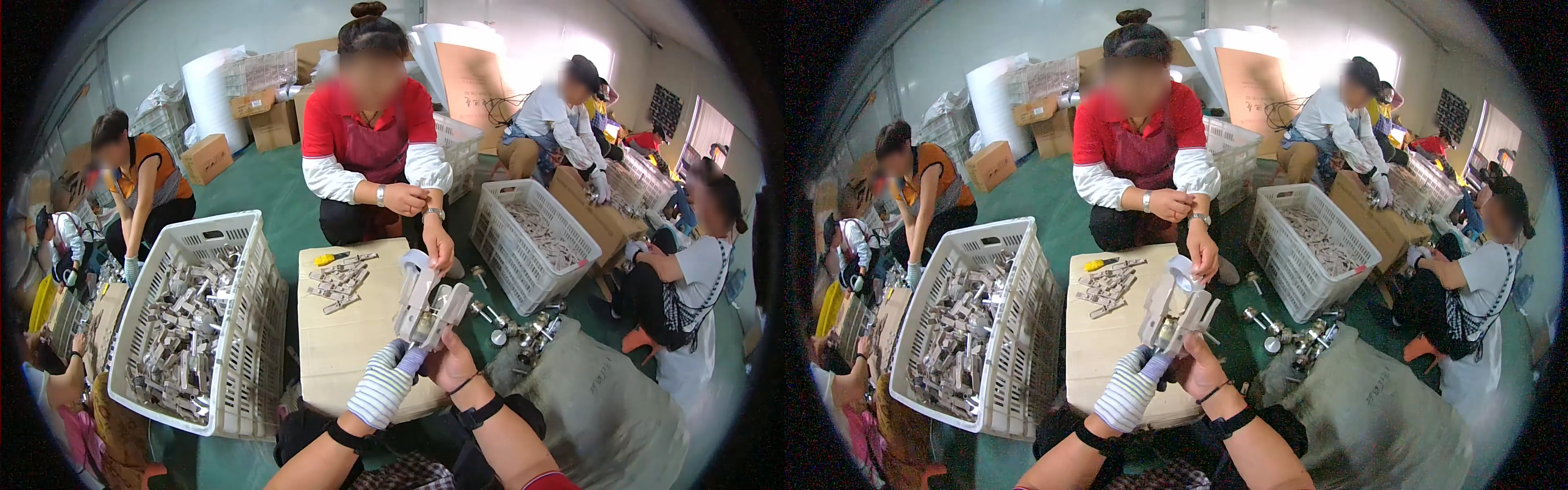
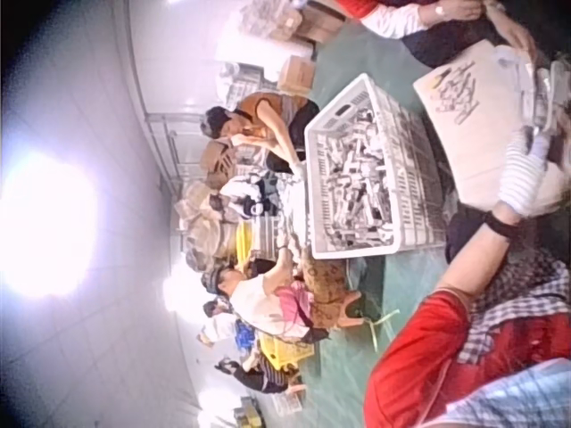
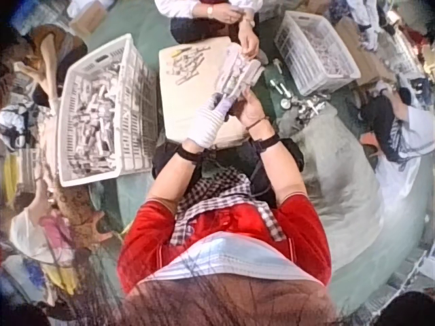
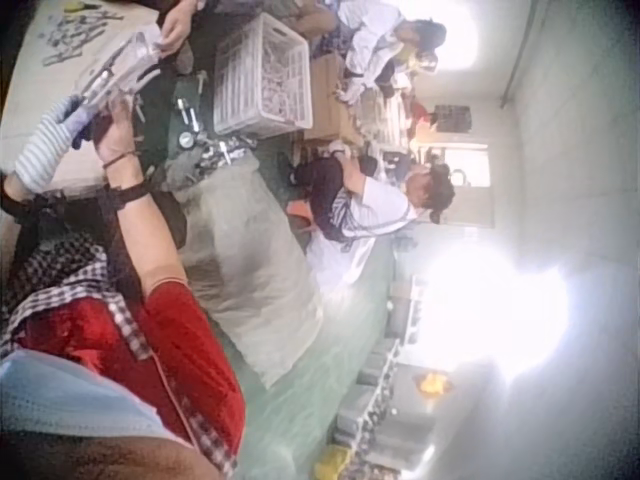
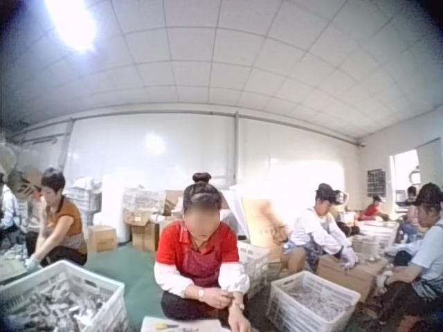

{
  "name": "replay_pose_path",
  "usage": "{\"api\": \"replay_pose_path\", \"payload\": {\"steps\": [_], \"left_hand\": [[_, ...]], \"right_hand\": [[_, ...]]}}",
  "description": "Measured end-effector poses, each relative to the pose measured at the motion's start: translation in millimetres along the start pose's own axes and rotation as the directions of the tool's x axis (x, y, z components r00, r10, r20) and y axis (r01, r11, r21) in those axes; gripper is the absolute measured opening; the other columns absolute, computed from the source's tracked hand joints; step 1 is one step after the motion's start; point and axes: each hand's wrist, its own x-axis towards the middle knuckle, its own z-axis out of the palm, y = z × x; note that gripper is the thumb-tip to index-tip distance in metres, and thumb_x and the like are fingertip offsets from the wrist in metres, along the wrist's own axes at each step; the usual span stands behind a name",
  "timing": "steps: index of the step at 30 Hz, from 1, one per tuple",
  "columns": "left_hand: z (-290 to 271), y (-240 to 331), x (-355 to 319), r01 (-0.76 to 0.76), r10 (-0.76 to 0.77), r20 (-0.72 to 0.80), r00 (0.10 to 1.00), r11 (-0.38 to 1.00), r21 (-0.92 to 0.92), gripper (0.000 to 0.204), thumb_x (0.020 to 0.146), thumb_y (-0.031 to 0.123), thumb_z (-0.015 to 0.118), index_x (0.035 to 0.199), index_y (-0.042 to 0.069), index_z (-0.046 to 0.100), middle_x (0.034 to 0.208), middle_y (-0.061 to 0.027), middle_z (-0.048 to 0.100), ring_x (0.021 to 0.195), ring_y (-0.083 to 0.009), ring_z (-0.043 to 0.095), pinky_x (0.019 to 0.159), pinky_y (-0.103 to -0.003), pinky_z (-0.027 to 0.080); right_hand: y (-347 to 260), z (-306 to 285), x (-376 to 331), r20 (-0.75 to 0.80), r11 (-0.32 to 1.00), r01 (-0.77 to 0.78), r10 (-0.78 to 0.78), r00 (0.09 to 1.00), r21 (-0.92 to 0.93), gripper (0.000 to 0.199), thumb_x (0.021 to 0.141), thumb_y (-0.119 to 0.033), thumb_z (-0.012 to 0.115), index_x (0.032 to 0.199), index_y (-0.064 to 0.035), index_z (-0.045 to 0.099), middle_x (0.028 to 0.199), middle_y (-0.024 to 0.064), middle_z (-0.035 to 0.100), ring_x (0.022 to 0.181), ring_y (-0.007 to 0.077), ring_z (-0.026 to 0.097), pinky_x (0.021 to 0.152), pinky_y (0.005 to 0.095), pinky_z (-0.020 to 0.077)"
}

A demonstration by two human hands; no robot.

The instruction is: Assembling metal hinges using individual components and a screwdriver in a warehouse setting.

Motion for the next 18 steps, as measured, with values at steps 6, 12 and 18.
{"api": "replay_pose_path", "payload": {"steps": [6, 12, 18], "left_hand": [[1, -4, 2, 0.074, -0.073, 0.013, 0.997, 0.990, -0.122, 0.029, 0.091, 0.031, 0.053, 0.094, 0.002, 0.057, 0.064, -0.0007, 0.053, 0.055, -0.0075, 0.046, 0.050, -0.021, 0.038], [-2, -3, 2, 0.113, -0.114, 0.009, 0.993, 0.973, -0.202, 0.033, 0.094, 0.035, 0.048, 0.094, 0.004, 0.057, 0.064, -0.0009, 0.052, 0.054, -0.0079, 0.046, 0.049, -0.022, 0.038], [-2, -7, 0, 0.056, -0.049, 0.039, 0.998, 0.972, -0.228, 0.043, 0.094, 0.046, 0.042, 0.093, 0.005, 0.058, 0.064, -0.0005, 0.051, 0.056, -0.0082, 0.046, 0.052, -0.022, 0.037]], "right_hand": [[5, 6, 3, -0.031, 0.998, -0.044, 0.045, 0.999, 0.043, 0.061, 0.083, -0.047, 0.058, 0.125, -0.0045, 0.046, 0.118, 0.0103, 0.055, 0.109, 0.0246, 0.052, 0.096, 0.0412, 0.0380], [3, 12, 3, -0.032, 0.993, -0.109, 0.108, 0.994, -0.041, 0.051, 0.084, -0.041, 0.059, 0.119, -0.0046, 0.050, 0.110, 0.0059, 0.059, 0.099, 0.0183, 0.056, 0.086, 0.0345, 0.0452], [-2, 14, 1, -0.022, 0.994, -0.091, 0.090, 0.996, -0.064, 0.046, 0.085, -0.038, 0.058, 0.116, -0.0047, 0.051, 0.109, 0.0049, 0.059, 0.097, 0.0174, 0.057, 0.086, 0.0336, 0.0455]]}}
